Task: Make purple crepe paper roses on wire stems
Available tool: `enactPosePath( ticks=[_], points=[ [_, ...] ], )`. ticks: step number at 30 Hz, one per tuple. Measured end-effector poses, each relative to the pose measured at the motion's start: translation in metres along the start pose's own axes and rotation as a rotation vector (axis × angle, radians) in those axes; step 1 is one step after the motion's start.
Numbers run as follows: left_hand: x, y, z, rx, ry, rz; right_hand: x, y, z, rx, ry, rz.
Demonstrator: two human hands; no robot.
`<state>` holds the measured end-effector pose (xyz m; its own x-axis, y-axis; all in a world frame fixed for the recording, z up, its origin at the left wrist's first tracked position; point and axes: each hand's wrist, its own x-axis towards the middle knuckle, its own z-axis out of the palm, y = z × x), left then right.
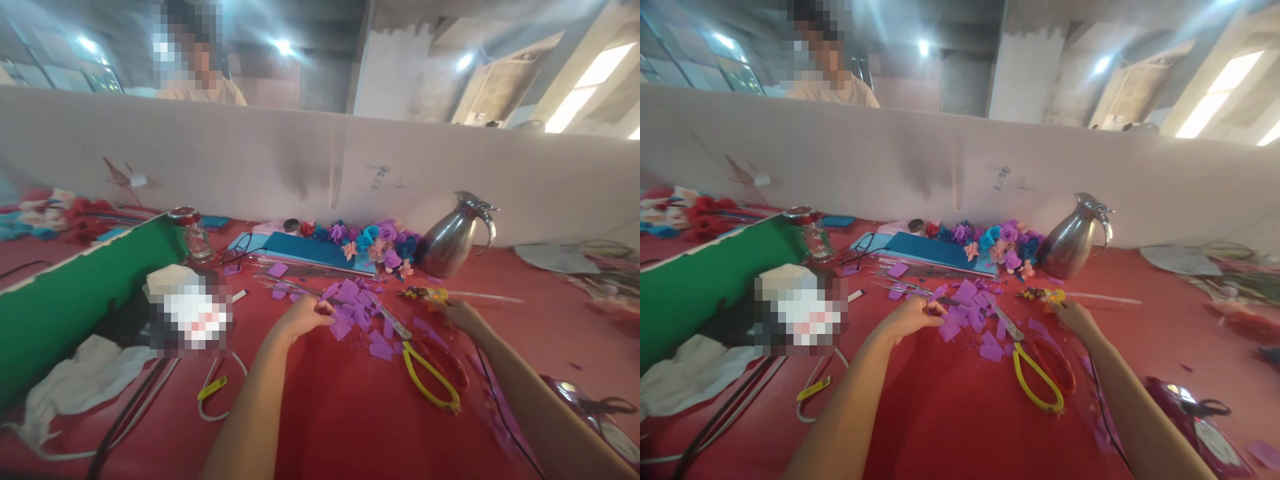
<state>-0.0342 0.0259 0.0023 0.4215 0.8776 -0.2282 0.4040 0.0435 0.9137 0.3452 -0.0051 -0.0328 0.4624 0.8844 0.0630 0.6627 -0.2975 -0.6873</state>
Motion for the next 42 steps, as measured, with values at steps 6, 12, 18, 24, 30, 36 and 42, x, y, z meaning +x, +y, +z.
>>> enactPosePath(
  ticks=[6, 12, 18, 24, 30, 36, 42],
  points=[
    [0.009, -0.006, 0.004, -0.062, 0.049, 0.074, -0.046, -0.069, 0.004, -0.347, 0.259, -0.226],
    [0.014, -0.007, 0.006, -0.073, -0.04, 0.141, -0.079, -0.157, 0.06, -0.055, -0.572, -0.618],
    [0.008, -0.002, 0.005, -0.058, -0.044, 0.186, -0.071, -0.159, 0.083, 0.029, -0.708, -0.535],
    [0.005, 0.004, 0.007, -0.176, 0.297, 0.258, -0.078, -0.143, 0.081, 0.722, -0.169, -0.082],
    [0.007, 0.01, 0.021, -0.429, 0.317, 0.227, -0.088, -0.143, 0.078, 1.126, -0.126, 0.1],
    [0.009, 0.009, 0.038, -0.671, 0.268, 0.229, -0.09, -0.141, 0.082, 1.248, -0.123, 0.184],
    [0.007, 0.014, 0.053, -0.902, 0.199, 0.165, -0.094, -0.147, 0.084, 1.194, -0.099, 0.137]
  ],
)
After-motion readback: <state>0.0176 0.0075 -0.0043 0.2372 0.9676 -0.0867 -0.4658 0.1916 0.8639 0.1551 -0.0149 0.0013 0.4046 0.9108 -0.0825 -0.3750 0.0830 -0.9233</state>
